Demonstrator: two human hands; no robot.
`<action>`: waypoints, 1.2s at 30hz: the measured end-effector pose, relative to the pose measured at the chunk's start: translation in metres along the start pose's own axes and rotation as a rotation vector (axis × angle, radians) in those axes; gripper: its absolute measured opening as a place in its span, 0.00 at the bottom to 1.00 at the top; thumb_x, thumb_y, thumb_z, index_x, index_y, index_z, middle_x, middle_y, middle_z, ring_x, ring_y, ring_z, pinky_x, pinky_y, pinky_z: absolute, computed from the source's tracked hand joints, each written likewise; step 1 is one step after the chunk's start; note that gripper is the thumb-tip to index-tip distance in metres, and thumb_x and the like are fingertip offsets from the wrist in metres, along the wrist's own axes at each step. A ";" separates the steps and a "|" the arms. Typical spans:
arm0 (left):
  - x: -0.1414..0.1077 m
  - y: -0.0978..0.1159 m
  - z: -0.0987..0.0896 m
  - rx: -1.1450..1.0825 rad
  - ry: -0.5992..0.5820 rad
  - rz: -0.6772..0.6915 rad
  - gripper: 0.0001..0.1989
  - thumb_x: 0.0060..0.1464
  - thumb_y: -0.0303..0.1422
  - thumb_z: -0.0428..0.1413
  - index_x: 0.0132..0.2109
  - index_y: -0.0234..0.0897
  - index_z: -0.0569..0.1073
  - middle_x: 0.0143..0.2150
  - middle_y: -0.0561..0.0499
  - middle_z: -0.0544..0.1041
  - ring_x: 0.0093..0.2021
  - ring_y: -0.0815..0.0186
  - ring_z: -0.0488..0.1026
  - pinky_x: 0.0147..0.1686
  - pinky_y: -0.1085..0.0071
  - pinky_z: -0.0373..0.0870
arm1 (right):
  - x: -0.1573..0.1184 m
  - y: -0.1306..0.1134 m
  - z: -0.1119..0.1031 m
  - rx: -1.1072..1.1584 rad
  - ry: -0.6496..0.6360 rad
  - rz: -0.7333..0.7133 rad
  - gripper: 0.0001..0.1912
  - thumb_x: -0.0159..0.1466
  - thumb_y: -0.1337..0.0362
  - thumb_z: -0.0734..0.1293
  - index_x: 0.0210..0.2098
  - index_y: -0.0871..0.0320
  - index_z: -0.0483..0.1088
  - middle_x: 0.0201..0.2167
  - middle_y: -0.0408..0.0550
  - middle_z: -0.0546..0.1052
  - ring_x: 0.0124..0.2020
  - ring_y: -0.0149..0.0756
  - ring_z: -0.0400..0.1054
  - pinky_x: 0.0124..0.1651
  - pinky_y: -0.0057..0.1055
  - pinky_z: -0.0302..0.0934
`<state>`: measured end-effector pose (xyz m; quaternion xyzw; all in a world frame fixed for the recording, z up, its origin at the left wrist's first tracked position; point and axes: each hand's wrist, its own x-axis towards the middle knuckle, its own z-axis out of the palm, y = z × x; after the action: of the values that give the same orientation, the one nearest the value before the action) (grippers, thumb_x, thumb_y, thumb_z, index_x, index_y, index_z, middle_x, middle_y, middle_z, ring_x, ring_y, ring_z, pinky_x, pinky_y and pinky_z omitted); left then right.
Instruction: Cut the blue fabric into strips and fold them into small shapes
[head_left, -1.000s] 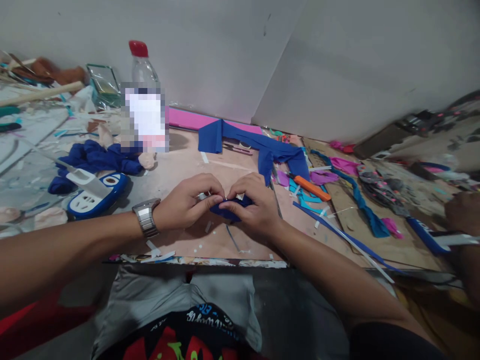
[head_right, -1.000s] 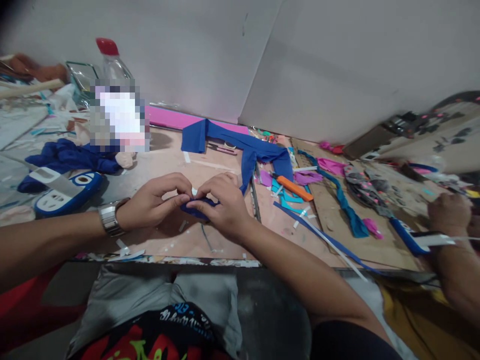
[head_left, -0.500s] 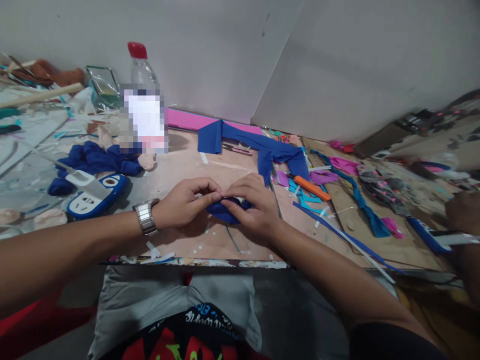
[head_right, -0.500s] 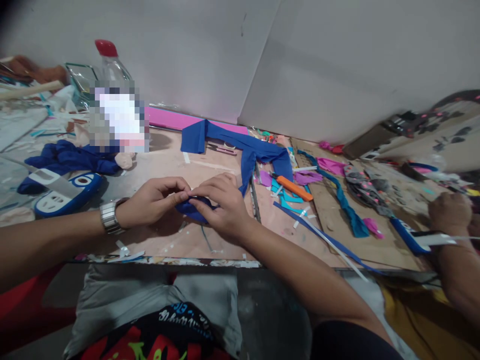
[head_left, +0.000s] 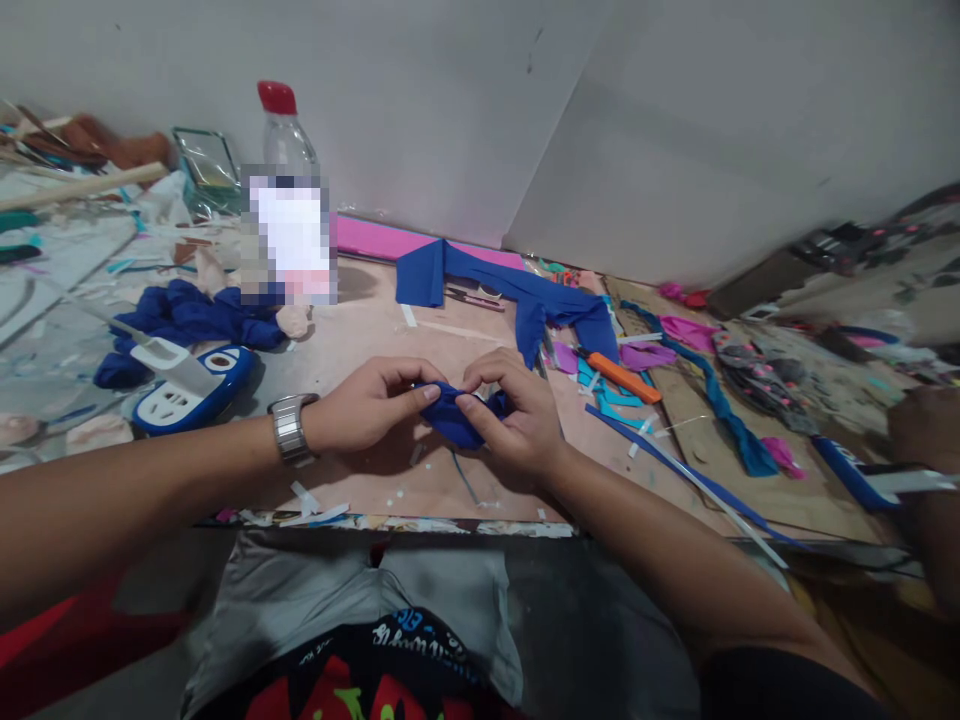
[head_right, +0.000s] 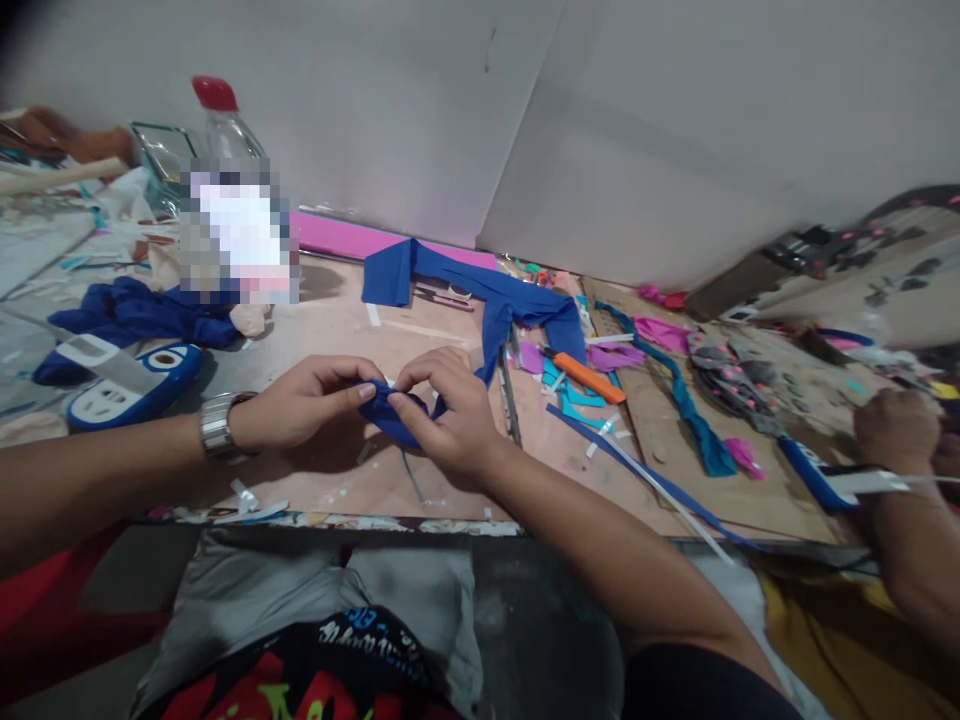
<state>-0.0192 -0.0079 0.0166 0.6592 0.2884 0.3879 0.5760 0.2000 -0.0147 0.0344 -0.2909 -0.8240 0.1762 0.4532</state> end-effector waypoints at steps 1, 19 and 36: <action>0.000 -0.001 0.000 -0.042 -0.007 -0.024 0.15 0.63 0.43 0.61 0.40 0.33 0.79 0.37 0.49 0.79 0.38 0.65 0.74 0.44 0.66 0.71 | 0.000 0.000 0.000 0.008 0.002 0.000 0.02 0.68 0.65 0.70 0.39 0.54 0.71 0.34 0.45 0.77 0.39 0.39 0.72 0.49 0.42 0.63; 0.000 -0.002 -0.003 0.415 0.277 0.327 0.06 0.64 0.29 0.57 0.47 0.36 0.76 0.44 0.48 0.77 0.44 0.63 0.74 0.47 0.64 0.70 | 0.000 0.000 0.003 -0.111 0.016 0.052 0.04 0.67 0.65 0.72 0.36 0.54 0.73 0.33 0.44 0.78 0.38 0.39 0.72 0.48 0.42 0.62; -0.002 0.001 -0.004 0.693 0.246 0.554 0.04 0.65 0.32 0.61 0.44 0.37 0.80 0.40 0.48 0.81 0.44 0.63 0.77 0.46 0.66 0.72 | 0.002 0.004 0.005 -0.185 0.021 -0.016 0.03 0.67 0.64 0.74 0.36 0.53 0.76 0.33 0.43 0.83 0.38 0.38 0.74 0.48 0.41 0.62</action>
<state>-0.0238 -0.0080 0.0174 0.8141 0.2803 0.4835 0.1578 0.1963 -0.0107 0.0307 -0.3267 -0.8344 0.0924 0.4342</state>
